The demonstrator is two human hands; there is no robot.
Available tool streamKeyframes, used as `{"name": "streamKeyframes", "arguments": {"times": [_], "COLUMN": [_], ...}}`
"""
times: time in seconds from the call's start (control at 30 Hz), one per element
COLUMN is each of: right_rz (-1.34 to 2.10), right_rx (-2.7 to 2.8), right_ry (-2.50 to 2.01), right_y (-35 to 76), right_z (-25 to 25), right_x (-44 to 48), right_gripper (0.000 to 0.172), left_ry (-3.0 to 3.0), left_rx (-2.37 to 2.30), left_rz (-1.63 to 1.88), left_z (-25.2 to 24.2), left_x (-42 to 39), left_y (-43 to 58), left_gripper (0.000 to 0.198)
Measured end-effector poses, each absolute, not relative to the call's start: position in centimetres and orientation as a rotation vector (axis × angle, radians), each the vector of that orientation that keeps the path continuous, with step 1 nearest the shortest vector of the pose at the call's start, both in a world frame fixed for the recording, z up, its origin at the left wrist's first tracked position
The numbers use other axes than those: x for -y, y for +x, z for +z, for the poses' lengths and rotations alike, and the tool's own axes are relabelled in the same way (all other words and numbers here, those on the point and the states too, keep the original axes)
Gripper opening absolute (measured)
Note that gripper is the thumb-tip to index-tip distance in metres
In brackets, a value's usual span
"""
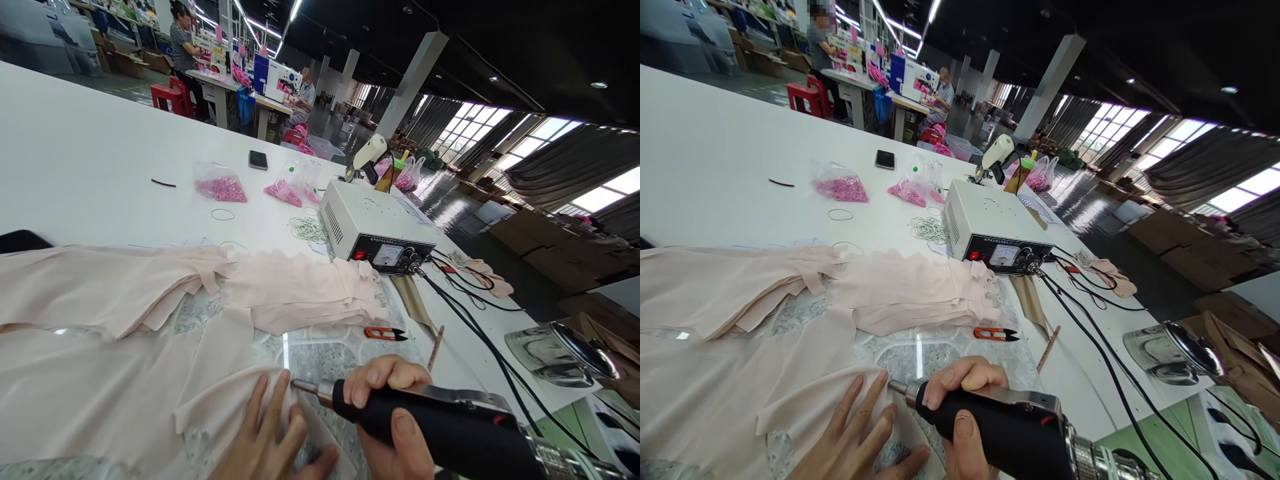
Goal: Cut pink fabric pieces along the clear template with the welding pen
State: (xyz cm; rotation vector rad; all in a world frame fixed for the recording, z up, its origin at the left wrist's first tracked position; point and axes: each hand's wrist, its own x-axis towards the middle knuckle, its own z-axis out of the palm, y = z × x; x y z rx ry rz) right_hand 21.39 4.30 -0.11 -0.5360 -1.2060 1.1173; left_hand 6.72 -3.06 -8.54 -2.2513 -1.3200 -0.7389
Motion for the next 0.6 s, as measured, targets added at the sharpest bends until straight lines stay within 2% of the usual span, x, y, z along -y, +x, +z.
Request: {"name": "streamKeyframes", "arguments": {"times": [0.43, 0.6], "right_rz": [1.024, 0.993], "right_rx": [1.043, 0.972], "right_ry": [-0.497, -0.518], "right_y": [21.4, 22.6], "right_z": [0.6, 0.8], "right_x": [-4.9, -4.4], "right_gripper": [0.010, 0.012], "left_ry": [-2.380, -2.385], "left_rx": [1.313, 1.208], "left_rz": [-0.870, -1.006], "left_z": [-7.9, -5.6], "left_x": [2.7, 1.9], "left_y": [5.7, 4.5], "left_gripper": [0.038, 0.033]}}
